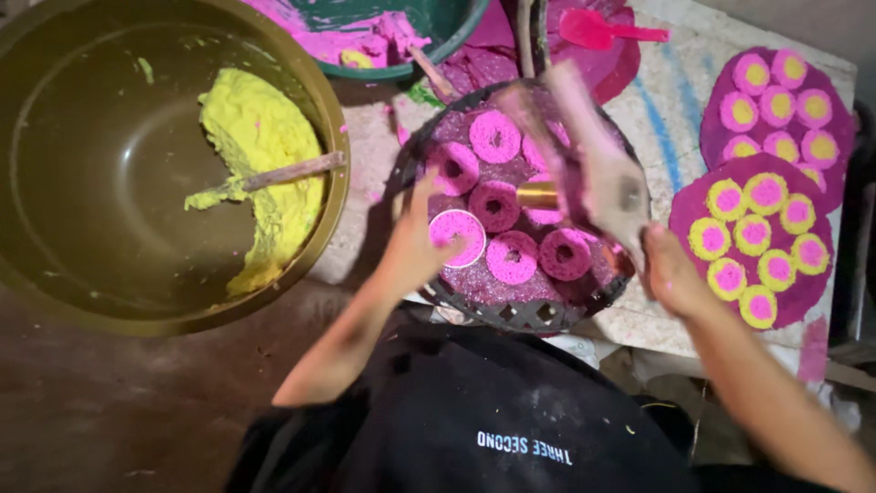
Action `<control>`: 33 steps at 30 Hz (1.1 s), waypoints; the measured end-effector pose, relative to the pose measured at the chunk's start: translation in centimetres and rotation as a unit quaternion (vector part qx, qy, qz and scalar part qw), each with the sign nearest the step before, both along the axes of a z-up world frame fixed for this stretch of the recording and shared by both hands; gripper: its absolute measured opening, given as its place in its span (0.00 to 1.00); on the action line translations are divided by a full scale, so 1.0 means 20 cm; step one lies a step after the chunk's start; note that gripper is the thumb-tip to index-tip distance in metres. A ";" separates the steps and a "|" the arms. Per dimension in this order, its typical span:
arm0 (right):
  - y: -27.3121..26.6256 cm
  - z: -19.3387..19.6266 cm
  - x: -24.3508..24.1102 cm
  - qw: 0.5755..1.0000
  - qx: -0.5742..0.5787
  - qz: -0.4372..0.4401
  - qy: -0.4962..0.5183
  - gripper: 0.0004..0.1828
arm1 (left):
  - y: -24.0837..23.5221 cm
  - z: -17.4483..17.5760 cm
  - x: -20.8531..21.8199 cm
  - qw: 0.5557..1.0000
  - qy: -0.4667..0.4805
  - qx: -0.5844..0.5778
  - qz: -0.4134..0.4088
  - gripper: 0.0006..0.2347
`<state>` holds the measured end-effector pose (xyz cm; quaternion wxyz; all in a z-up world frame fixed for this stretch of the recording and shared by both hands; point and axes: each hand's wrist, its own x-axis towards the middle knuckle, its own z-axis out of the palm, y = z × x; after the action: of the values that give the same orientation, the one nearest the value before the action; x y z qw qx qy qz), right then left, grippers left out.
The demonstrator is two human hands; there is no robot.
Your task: The person uses a wooden press to form pink and yellow dough into circular decorative cakes. They repeatedly load the press with pink dough, press it onto a tray, then add yellow dough to the center, and transfer the finished pieces to a woven mat.
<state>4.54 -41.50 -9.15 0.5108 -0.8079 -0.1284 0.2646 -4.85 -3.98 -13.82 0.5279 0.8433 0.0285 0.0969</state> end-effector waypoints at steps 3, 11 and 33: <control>-0.01 -0.11 -0.18 0.978 0.194 -0.060 0.039 0.50 | -0.06 0.00 -0.14 0.989 0.044 0.141 0.017 0.52; 0.01 -0.15 -0.22 0.896 0.418 -0.149 0.029 0.43 | -0.10 0.00 -0.18 0.995 -0.056 -0.021 0.083 0.48; 0.94 -0.54 1.54 0.839 -0.353 -0.140 -0.391 0.38 | 0.29 -0.46 -0.46 0.927 0.246 0.217 0.183 0.38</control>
<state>35.37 -22.61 -20.01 0.1300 -0.9791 -0.1003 -0.1199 -14.05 1.79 -23.10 0.2810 0.9148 0.2897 -0.0146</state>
